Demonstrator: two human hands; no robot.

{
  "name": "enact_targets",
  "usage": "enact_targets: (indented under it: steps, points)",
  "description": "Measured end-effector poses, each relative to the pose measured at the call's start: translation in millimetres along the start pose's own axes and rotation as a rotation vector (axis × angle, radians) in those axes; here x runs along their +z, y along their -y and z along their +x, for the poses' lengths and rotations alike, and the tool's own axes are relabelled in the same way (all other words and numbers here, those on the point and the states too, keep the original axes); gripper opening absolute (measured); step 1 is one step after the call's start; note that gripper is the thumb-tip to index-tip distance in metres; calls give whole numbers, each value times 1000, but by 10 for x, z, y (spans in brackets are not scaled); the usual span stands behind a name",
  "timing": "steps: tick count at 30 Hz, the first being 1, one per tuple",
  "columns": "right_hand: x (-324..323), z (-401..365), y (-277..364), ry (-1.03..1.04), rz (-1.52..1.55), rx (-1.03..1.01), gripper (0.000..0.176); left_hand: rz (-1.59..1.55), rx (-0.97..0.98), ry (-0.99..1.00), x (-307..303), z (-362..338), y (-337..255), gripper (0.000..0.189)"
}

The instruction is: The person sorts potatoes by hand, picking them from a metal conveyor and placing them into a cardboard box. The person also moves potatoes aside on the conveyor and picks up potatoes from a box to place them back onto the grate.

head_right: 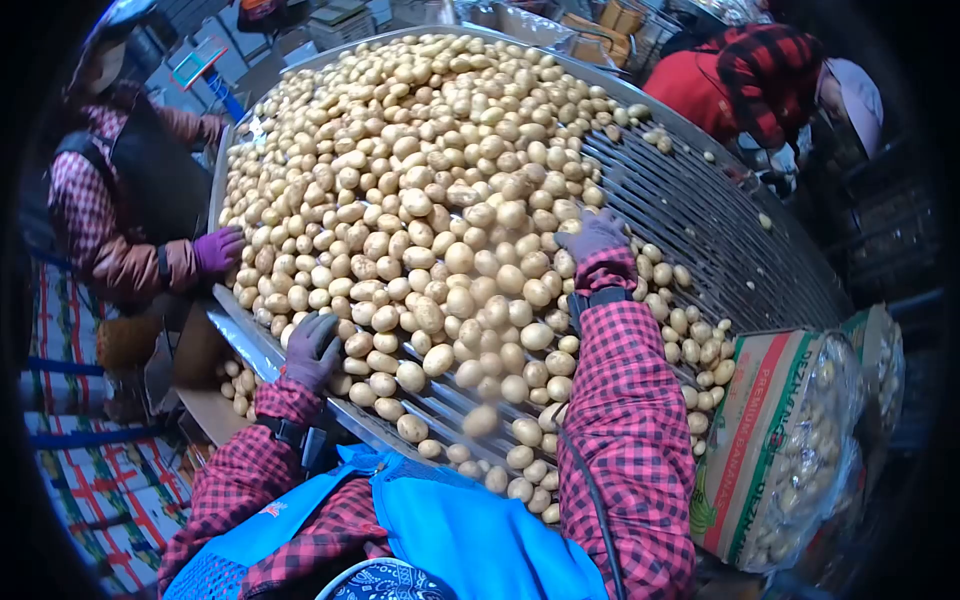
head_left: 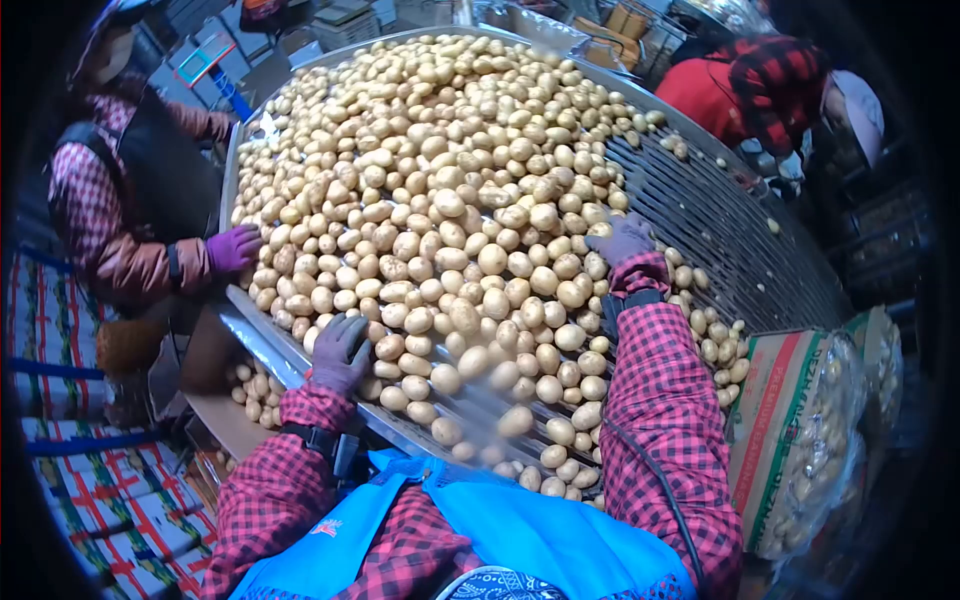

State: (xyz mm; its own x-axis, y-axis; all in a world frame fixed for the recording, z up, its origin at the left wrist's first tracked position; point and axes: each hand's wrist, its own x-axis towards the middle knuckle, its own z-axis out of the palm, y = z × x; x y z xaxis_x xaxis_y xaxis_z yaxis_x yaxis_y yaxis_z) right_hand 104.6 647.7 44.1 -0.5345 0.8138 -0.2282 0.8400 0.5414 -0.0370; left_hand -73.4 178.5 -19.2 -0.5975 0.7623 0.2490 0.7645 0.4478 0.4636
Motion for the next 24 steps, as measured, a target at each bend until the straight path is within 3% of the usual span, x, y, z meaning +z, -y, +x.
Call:
enact_targets:
  steps: [6,7,11,15,16,18,20,21,23,24]
  points:
    - [-189,-58,-59,73,0,56,87,5,30,-23,14,-81,56,42]
    - [567,480,-515,-168,-163,-52,95,43,38,-45,23,-120,56,43]
    - [46,130,-448,79,-26,85,110,-52,70,-137,135,-89,145,36]
    - [122,-35,-273,-69,24,109,92,-129,14,-132,90,-81,100,35]
    - [108,-161,-248,-171,22,93,80,-129,23,-150,96,-85,103,34]
    - [180,-40,-412,-119,-14,0,78,-141,38,-151,64,-67,85,33]
    - [160,-350,-424,-266,654,81,72,-149,31,-166,70,-60,95,33]
    - [118,-522,-440,-368,649,-106,69,-146,22,-170,126,-86,134,32]
    - [9,-818,-365,-360,429,-205,64,-122,85,-237,139,-102,120,30]
    - [64,-839,-368,-278,508,-252,61,-285,-55,-207,161,-140,105,30]
